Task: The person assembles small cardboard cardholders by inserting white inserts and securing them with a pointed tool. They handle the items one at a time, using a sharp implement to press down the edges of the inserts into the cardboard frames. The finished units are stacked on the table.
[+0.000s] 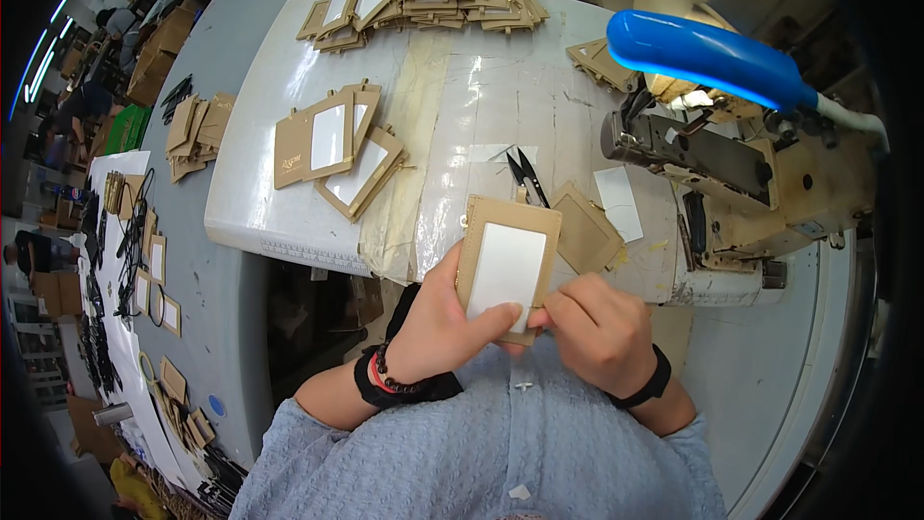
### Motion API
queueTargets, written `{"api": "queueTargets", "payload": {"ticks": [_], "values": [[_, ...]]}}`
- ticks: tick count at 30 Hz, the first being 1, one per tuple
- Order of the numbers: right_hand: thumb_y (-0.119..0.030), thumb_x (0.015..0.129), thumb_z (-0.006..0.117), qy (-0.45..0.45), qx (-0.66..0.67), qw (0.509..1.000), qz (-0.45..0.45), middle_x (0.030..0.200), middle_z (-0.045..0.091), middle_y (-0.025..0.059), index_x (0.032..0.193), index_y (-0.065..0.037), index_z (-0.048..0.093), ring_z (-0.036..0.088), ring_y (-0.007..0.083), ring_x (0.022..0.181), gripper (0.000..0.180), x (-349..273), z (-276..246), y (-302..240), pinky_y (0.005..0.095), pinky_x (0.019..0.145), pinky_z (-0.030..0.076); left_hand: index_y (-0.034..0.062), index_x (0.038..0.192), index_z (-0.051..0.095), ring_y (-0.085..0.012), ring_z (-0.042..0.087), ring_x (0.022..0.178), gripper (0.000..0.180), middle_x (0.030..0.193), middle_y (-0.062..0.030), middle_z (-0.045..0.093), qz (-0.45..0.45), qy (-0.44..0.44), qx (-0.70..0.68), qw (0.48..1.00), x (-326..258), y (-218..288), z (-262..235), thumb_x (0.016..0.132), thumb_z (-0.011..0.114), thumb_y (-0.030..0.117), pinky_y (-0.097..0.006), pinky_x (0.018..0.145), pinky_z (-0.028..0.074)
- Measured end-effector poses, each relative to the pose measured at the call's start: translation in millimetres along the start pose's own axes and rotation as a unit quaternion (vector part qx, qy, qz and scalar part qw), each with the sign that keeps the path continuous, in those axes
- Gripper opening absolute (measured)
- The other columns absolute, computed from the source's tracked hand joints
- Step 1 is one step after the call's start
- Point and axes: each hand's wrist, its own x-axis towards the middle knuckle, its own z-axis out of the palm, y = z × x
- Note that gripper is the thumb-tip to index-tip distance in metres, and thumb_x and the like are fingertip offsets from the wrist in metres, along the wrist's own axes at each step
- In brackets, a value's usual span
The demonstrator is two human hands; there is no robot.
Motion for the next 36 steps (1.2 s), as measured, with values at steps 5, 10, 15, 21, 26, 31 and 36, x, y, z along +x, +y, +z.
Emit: {"api": "queueTargets", "payload": {"ticks": [5, 10, 15, 21, 26, 31, 36], "values": [[0.003, 0.070, 0.065, 0.025, -0.013, 0.997, 0.075, 0.081, 0.055, 0.0079, 0.092, -0.001, 0.061, 0.060, 0.0229, 0.066, 0.023, -0.9, -3.1, -2.6, 0.0314, 0.055, 0.050, -0.0042, 0.131, 0.030, -0.0235, 0.067, 0.087, 0.054, 0.112, -0.0170, 0.056, -0.005, 0.006, -0.036, 0.999, 1.5, -0.7, -0.4, 0.084, 0.056, -0.003, -0.032, 0.062, 0.062], [0.005, 0.066, 0.062, 0.007, 0.033, 0.997, 0.067, 0.081, 0.056, 0.0083, 0.095, -0.001, 0.061, 0.060, 0.0234, 0.067, 0.030, -3.9, -4.7, -5.1, 0.0316, 0.055, 0.049, -0.0049, 0.130, 0.030, -0.0236, 0.067, 0.088, 0.053, 0.111, -0.0172, 0.057, 0.000, 0.014, -0.028, 1.000, 2.3, -0.6, -1.3, 0.084, 0.057, -0.003, -0.031, 0.063, 0.062], [0.002, 0.065, 0.062, 0.010, 0.024, 0.999, 0.038, 0.080, 0.056, 0.0079, 0.094, -0.001, 0.061, 0.060, 0.0224, 0.067, 0.029, -0.1, -3.7, -4.7, 0.0316, 0.054, 0.048, -0.0051, 0.129, 0.031, -0.0232, 0.067, 0.089, 0.053, 0.111, -0.0169, 0.057, 0.002, 0.022, -0.024, 0.999, 1.0, -0.2, -1.5, 0.083, 0.057, -0.003, -0.031, 0.063, 0.062], [0.000, 0.065, 0.063, 0.006, 0.008, 1.000, 0.030, 0.081, 0.058, 0.0076, 0.093, -0.001, 0.061, 0.061, 0.0219, 0.068, 0.028, 1.4, -3.6, -5.1, 0.0308, 0.054, 0.047, -0.0047, 0.130, 0.031, -0.0253, 0.067, 0.089, 0.053, 0.110, -0.0190, 0.058, 0.013, 0.031, -0.006, 0.999, 0.6, -1.0, -1.2, 0.084, 0.057, 0.000, -0.033, 0.065, 0.062], [0.000, 0.064, 0.063, 0.005, 0.002, 1.000, 0.029, 0.081, 0.058, 0.0073, 0.092, 0.000, 0.062, 0.061, 0.0215, 0.068, 0.028, 1.7, -5.1, -6.0, 0.0307, 0.055, 0.047, -0.0044, 0.130, 0.031, -0.0244, 0.067, 0.089, 0.054, 0.111, -0.0178, 0.057, 0.012, 0.032, -0.014, 0.999, 0.5, -1.1, -0.8, 0.083, 0.058, -0.001, -0.032, 0.064, 0.062], [0.000, 0.064, 0.063, 0.004, 0.004, 1.000, 0.028, 0.081, 0.059, 0.0074, 0.092, 0.000, 0.062, 0.061, 0.0218, 0.068, 0.028, 2.9, -6.0, -6.6, 0.0309, 0.055, 0.048, -0.0035, 0.131, 0.030, -0.0217, 0.066, 0.090, 0.056, 0.111, -0.0150, 0.056, 0.008, 0.030, -0.020, 0.999, 0.1, -0.8, -1.2, 0.083, 0.059, -0.003, -0.030, 0.064, 0.061], [0.003, 0.073, 0.066, 0.016, 0.090, 0.992, 0.086, 0.078, 0.058, 0.0098, 0.091, 0.000, 0.060, 0.061, 0.0242, 0.065, 0.019, 2.8, -1.7, -8.5, 0.0315, 0.054, 0.049, -0.0035, 0.130, 0.031, -0.0213, 0.065, 0.092, 0.055, 0.112, -0.0148, 0.056, 0.024, 0.032, -0.002, 0.999, -1.1, -1.8, -1.6, 0.083, 0.059, -0.002, -0.031, 0.065, 0.061]]}}
